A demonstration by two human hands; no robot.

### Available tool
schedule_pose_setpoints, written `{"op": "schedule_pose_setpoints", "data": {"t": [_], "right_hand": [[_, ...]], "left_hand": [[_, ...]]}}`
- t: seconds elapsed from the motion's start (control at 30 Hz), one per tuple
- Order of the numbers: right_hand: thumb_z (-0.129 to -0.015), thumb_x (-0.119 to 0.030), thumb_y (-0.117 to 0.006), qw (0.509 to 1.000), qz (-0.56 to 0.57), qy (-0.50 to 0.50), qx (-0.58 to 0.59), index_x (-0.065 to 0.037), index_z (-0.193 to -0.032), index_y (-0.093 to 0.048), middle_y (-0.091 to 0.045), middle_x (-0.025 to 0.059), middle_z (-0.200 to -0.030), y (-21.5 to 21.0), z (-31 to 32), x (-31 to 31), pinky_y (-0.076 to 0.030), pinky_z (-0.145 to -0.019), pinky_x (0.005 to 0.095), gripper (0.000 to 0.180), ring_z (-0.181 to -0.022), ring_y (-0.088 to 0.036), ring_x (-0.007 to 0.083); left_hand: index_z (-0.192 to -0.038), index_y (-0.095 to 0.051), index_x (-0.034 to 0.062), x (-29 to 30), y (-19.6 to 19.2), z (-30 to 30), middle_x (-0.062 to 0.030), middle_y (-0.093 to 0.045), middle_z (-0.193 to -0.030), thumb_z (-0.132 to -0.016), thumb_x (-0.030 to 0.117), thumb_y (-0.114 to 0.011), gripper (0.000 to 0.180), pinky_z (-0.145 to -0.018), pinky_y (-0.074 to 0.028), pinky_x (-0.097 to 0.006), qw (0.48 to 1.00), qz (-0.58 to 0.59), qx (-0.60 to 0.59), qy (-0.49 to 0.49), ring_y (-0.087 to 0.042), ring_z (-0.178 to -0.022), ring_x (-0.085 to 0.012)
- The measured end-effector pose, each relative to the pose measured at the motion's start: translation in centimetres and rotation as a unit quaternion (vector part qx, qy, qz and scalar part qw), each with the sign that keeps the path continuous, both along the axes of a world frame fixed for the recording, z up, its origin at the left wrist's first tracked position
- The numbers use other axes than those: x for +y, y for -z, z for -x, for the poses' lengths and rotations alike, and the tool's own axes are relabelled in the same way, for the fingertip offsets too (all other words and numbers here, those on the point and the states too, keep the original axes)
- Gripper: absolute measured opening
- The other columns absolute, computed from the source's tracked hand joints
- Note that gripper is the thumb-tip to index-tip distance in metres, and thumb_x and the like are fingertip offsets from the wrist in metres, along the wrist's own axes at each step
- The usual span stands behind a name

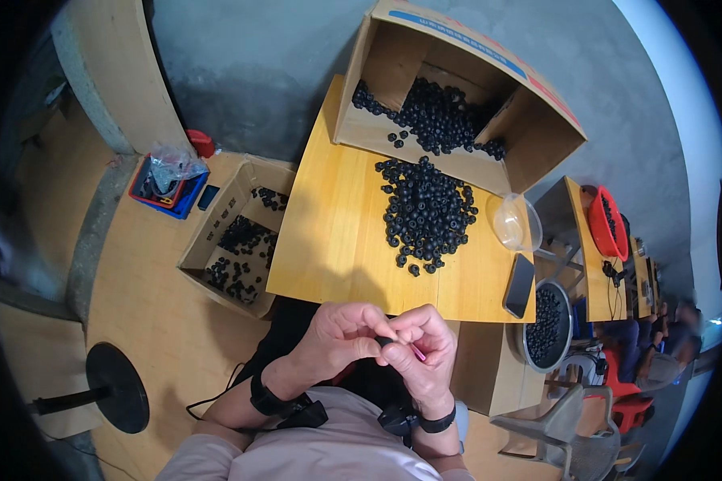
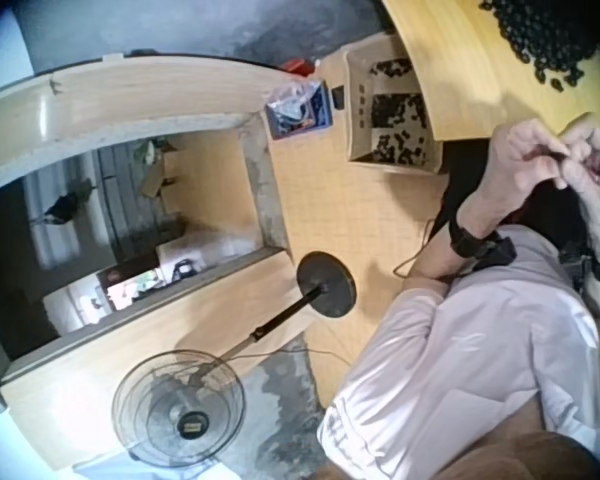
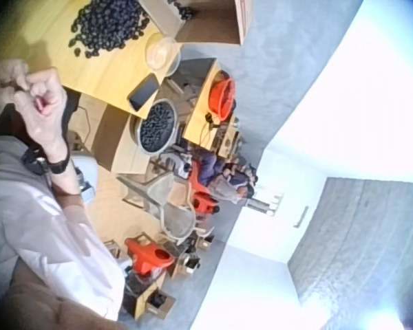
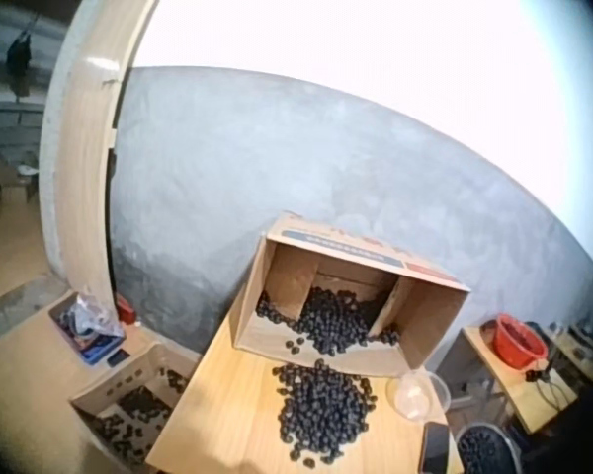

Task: Manually assembling small black plastic components by hand at a workstation.

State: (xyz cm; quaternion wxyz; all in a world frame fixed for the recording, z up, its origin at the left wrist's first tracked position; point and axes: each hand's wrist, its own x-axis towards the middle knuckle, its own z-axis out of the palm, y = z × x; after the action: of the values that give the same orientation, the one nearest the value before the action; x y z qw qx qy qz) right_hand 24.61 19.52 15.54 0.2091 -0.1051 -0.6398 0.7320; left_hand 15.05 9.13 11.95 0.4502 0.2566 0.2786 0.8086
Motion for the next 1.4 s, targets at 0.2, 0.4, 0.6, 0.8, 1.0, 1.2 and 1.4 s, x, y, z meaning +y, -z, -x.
{"op": "schedule_pose_setpoints", "data": {"t": [0.2,0.4,0.6,0.8,1.0,1.2,1.4], "right_hand": [[-0.082,-0.003,-0.062,0.994,-0.028,0.064,-0.086,-0.003,-0.086,-0.055,-0.052,-0.0057,-0.063,2.1,1.0,1.6,-0.032,-0.054,0.0150,0.008,-0.056,-0.041,-0.0004],[-0.075,-0.012,-0.067,0.902,-0.274,0.232,-0.238,-0.004,-0.079,-0.058,-0.049,0.0004,-0.055,7.3,2.0,8.2,-0.035,-0.048,0.0243,0.012,-0.049,-0.042,0.0096],[-0.072,-0.017,-0.067,0.776,-0.497,0.245,-0.301,-0.009,-0.083,-0.062,-0.059,0.0092,-0.064,9.2,4.5,8.5,-0.045,-0.054,0.0352,0.014,-0.058,-0.058,0.0277],[-0.071,-0.014,-0.069,0.786,-0.479,0.260,-0.291,-0.007,-0.077,-0.059,-0.057,0.0097,-0.067,10.0,4.5,9.2,-0.044,-0.055,0.0353,0.014,-0.059,-0.057,0.0272],[-0.072,-0.011,-0.068,0.801,-0.479,0.264,-0.242,-0.006,-0.082,-0.057,-0.057,0.0116,-0.076,9.5,4.1,8.4,-0.044,-0.056,0.0369,0.016,-0.064,-0.057,0.0292],[-0.072,-0.006,-0.067,0.775,-0.534,0.261,-0.216,-0.005,-0.084,-0.056,-0.056,0.0112,-0.070,12.0,3.6,9.4,-0.044,-0.056,0.0346,0.016,-0.062,-0.056,0.0272],[-0.073,-0.001,-0.066,0.972,-0.032,0.221,-0.080,-0.006,-0.084,-0.061,-0.052,-0.0050,-0.067,8.1,2.0,7.4,-0.033,-0.047,0.0179,0.012,-0.053,-0.040,0.0023]], "left_hand": [[-0.087,-0.057,-0.0031,-2.3,0.3,2.2,-0.0116,-0.060,-0.077,-0.074,-0.008,-0.058,0.014,-0.062,-0.048,-0.026,0.998,-0.011,-0.027,-0.053,-0.059,-0.066,-0.0169],[-0.087,-0.055,0.0020,-6.6,4.2,8.0,-0.0080,-0.057,-0.072,-0.078,0.016,-0.066,0.020,-0.055,-0.047,-0.025,0.960,0.078,-0.054,-0.265,-0.056,-0.057,-0.0147],[-0.090,-0.056,-0.0032,-4.0,1.5,5.4,-0.0115,-0.059,-0.076,-0.077,-0.003,-0.055,0.013,-0.064,-0.048,-0.027,0.989,0.007,-0.031,-0.144,-0.059,-0.066,-0.0174],[-0.089,-0.058,-0.0020,-3.1,0.3,4.3,-0.0078,-0.059,-0.080,-0.080,0.000,-0.061,0.009,-0.065,-0.048,-0.022,0.997,-0.055,-0.003,-0.058,-0.059,-0.069,-0.0124],[-0.085,-0.057,-0.0004,-3.3,-0.8,3.6,-0.0084,-0.058,-0.079,-0.080,0.005,-0.063,0.010,-0.064,-0.047,-0.022,0.998,-0.049,-0.002,-0.049,-0.058,-0.069,-0.0129],[-0.086,-0.057,-0.0008,-3.1,-1.0,3.3,-0.0091,-0.058,-0.081,-0.079,-0.002,-0.060,0.008,-0.064,-0.047,-0.023,0.997,-0.038,0.036,-0.049,-0.059,-0.070,-0.0136],[-0.098,-0.057,-0.0001,-7.4,4.2,9.3,-0.0083,-0.062,-0.083,-0.079,0.003,-0.055,0.019,-0.072,-0.046,-0.026,0.918,0.156,0.050,-0.360,-0.059,-0.075,-0.0142]]}}
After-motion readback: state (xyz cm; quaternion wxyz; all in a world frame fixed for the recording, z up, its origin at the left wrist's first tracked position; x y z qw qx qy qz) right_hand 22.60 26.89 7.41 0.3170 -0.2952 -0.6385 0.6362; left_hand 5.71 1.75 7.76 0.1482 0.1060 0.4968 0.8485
